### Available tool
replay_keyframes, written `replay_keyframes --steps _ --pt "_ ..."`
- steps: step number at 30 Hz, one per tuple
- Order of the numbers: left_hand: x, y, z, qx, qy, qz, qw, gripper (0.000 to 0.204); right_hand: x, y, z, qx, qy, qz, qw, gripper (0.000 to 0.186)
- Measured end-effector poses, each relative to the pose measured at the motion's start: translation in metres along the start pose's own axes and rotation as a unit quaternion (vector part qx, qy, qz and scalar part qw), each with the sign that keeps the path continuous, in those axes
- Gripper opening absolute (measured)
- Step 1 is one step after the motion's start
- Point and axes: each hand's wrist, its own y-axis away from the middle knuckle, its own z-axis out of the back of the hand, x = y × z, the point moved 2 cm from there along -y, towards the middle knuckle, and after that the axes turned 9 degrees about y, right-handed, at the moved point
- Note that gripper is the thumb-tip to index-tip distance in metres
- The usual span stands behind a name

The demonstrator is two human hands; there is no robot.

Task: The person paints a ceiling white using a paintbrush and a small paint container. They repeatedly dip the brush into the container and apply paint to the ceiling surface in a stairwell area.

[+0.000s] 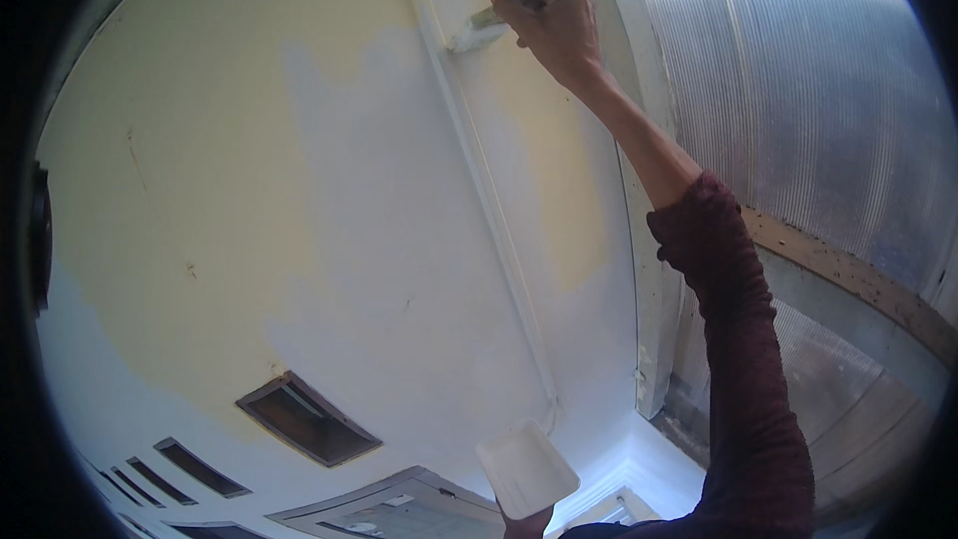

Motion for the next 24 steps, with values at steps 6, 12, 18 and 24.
replay_keyframes --steps 6,12,18,24 --pt "0.013 0.007 -0.01 -0.011 0.16 0.062 0.985 0.065 -0.003 -0.072 -0.013 -0.107 -0.222 0.057 0.967 0.028" --pt "0.009 0.007 -0.01 -0.02 0.293 0.112 0.949 0.064 -0.037 -0.062 -0.02 0.013 -0.384 0.059 0.921 0.041" --pt "0.015 0.01 -0.007 -0.033 0.357 0.133 0.924 0.065 -0.046 -0.058 -0.02 0.02 -0.363 0.077 0.929 0.047" --pt "0.017 0.009 -0.008 -0.021 0.341 0.121 0.932 0.065 -0.038 -0.054 -0.022 0.059 -0.33 0.089 0.938 0.044"
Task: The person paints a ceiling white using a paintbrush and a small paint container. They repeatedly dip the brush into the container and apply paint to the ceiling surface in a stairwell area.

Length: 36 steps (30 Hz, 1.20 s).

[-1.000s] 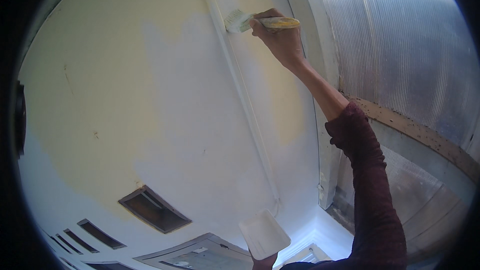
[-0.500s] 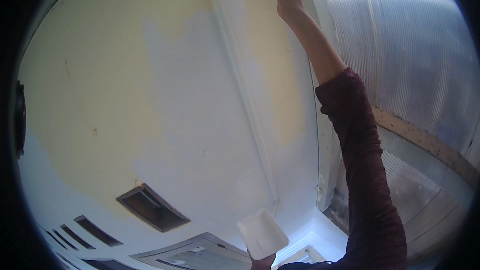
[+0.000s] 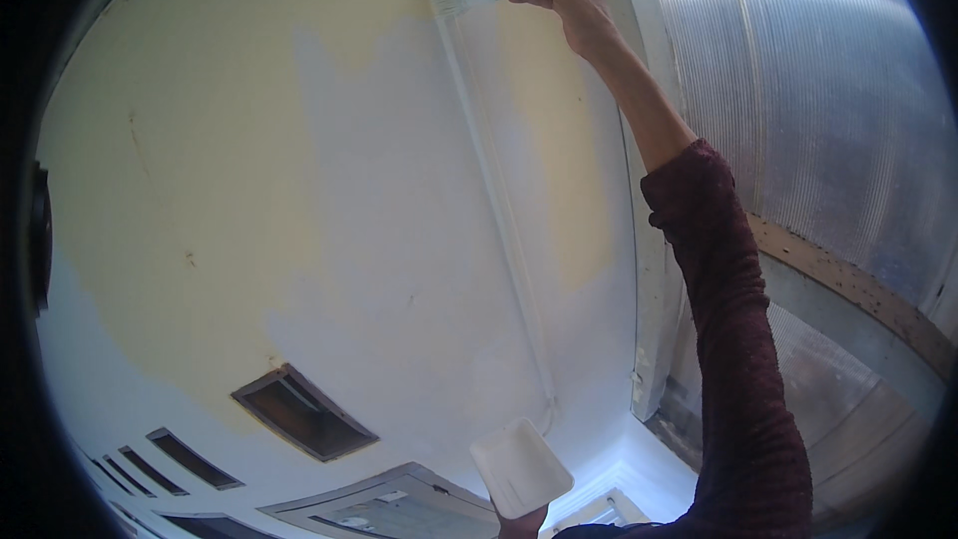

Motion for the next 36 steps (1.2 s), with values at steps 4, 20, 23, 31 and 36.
replay_keyframes --steps 4,20,23,31,36 --pt "-0.002 0.003 0.001 0.001 0.005 0.002 1.0 0.056 0.001 0.01 0.004 -0.014 -0.04 0.013 0.999 0.04" --pt "0.03 0.015 0.008 -0.144 0.433 0.181 0.872 0.049 0.006 0.04 0.008 -0.064 -0.009 0.023 0.998 0.032" --pt "0.022 0.009 0.0 -0.206 0.465 0.224 0.831 0.05 0.029 0.011 0.005 -0.065 0.072 0.115 0.989 0.035" --pt "-0.027 -0.007 -0.027 -0.346 0.493 0.291 0.743 0.052 0.056 -0.068 -0.022 -0.09 0.107 0.115 0.984 0.031" --pt "-0.037 -0.007 -0.036 -0.356 0.478 0.313 0.74 0.056 0.004 -0.089 -0.01 -0.078 -0.061 -0.072 0.993 0.03"
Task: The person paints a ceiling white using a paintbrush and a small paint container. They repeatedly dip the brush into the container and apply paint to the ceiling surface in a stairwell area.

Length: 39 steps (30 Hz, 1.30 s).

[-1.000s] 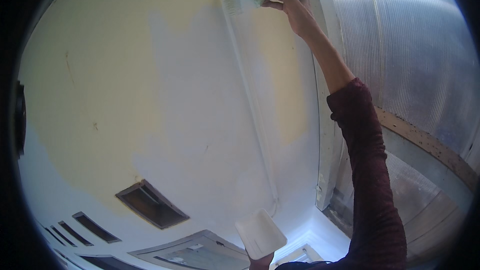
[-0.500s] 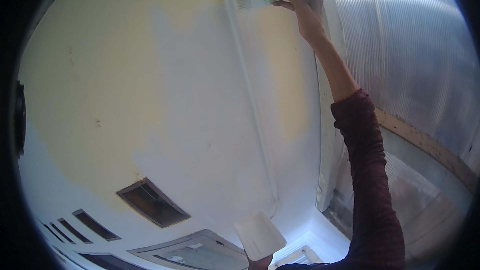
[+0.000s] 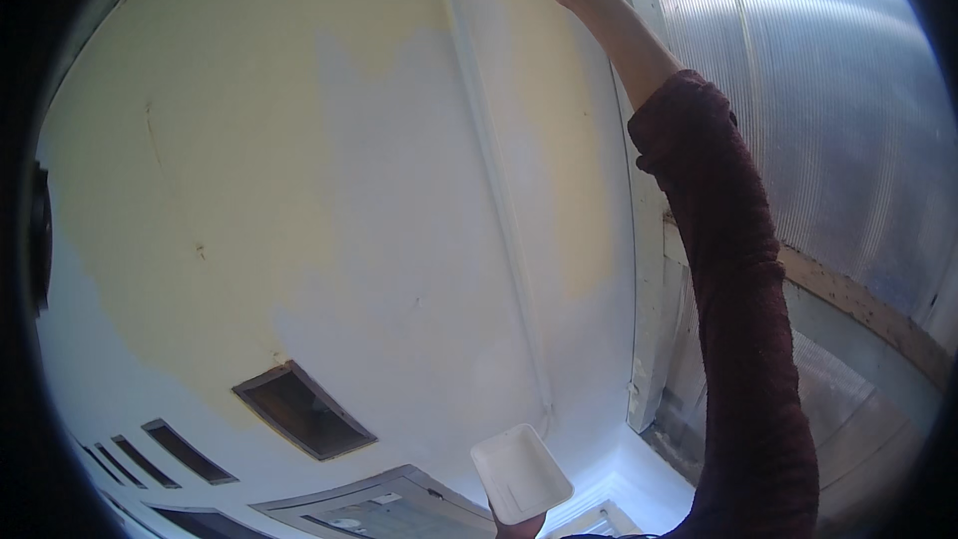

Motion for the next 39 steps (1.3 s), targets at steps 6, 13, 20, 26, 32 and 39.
replay_keyframes --steps 6,13,20,26,32,39 --pt "-0.004 0.011 -0.003 -0.026 0.049 0.005 0.998 0.056 0.007 -0.012 0.003 -0.053 -0.073 -0.006 0.996 0.035" --pt "-0.01 -0.025 0.043 0.054 0.012 -0.021 0.998 0.048 0.01 -0.024 -0.004 -0.053 -0.003 0.01 0.999 0.029" --pt "-0.01 -0.024 0.045 0.077 -0.066 -0.015 0.995 0.046 -0.014 0.011 0.009 -0.06 -0.004 0.002 0.998 0.027" --pt "-0.01 0.01 0.008 0.026 0.018 0.006 0.999 0.046 -0.011 0.013 0.027 -0.026 0.004 -0.002 1.0 0.036" --pt "-0.003 -0.004 0.033 0.13 -0.188 -0.102 0.968 0.049 -0.012 0.028 0.025 -0.006 0.03 0.038 0.999 0.048" --pt "-0.003 0.03 -0.018 -0.03 0.113 0.005 0.993 0.053 -0.004 0.067 0.022 -0.028 0.032 0.016 0.999 0.052"
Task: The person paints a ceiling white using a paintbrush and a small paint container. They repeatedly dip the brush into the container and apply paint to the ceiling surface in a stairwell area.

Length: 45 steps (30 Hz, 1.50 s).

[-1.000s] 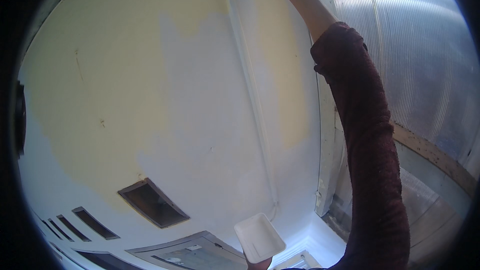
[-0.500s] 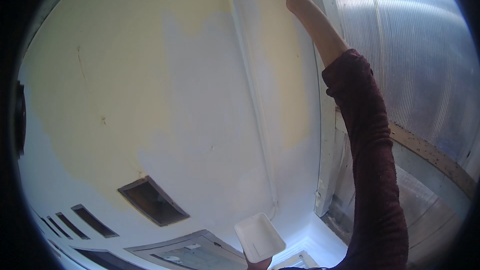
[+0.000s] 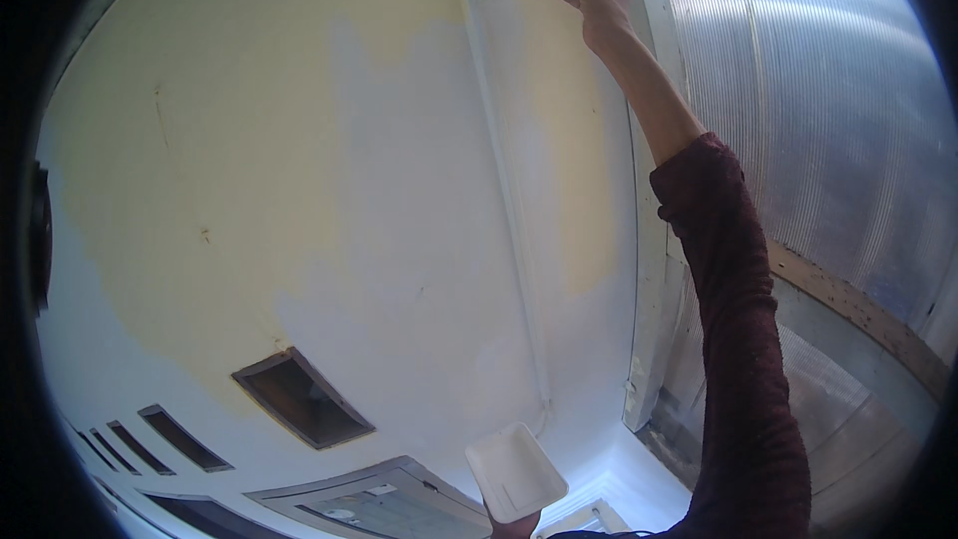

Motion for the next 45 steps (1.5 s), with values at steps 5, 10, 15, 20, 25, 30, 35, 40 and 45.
replay_keyframes --steps 5,10,15,20,25,30,35,40,45 --pt "-0.025 -0.101 0.099 0.221 -0.083 0.029 0.971 0.053 -0.004 0.007 -0.001 0.004 -0.004 -0.013 1.0 0.052" --pt "-0.017 -0.091 0.089 0.149 -0.068 0.036 0.986 0.054 0.007 -0.04 -0.021 -0.036 -0.061 0.025 0.997 0.037" --pt "-0.009 -0.09 0.085 0.097 -0.042 0.062 0.993 0.056 0.007 -0.13 -0.042 -0.053 -0.1 0.008 0.994 0.02" --pt "-0.003 -0.09 0.087 0.059 -0.019 0.076 0.995 0.058 0.021 -0.157 -0.059 -0.079 -0.065 -0.01 0.995 0.018" --pt "-0.004 -0.089 0.094 0.024 0.004 0.075 0.997 0.06 0.028 -0.165 -0.073 -0.086 -0.056 0.014 0.995 0.02" --pt "-0.001 -0.089 0.092 0.01 0.007 0.093 0.996 0.061 0.042 -0.18 -0.076 -0.102 -0.02 0.053 0.993 0.021" --pt "-0.002 -0.091 0.091 0.014 -0.001 0.087 0.996 0.063 0.044 -0.182 -0.085 -0.131 0.029 0.101 0.986 0.023" --pt "0.0 -0.089 0.089 0.045 -0.006 0.096 0.994 0.061 0.059 -0.176 -0.085 -0.18 0.142 0.204 0.952 0.024" --pt "-0.006 -0.088 0.092 0.079 -0.019 0.074 0.994 0.058 0.058 -0.166 -0.097 -0.202 0.26 0.328 0.885 0.025"
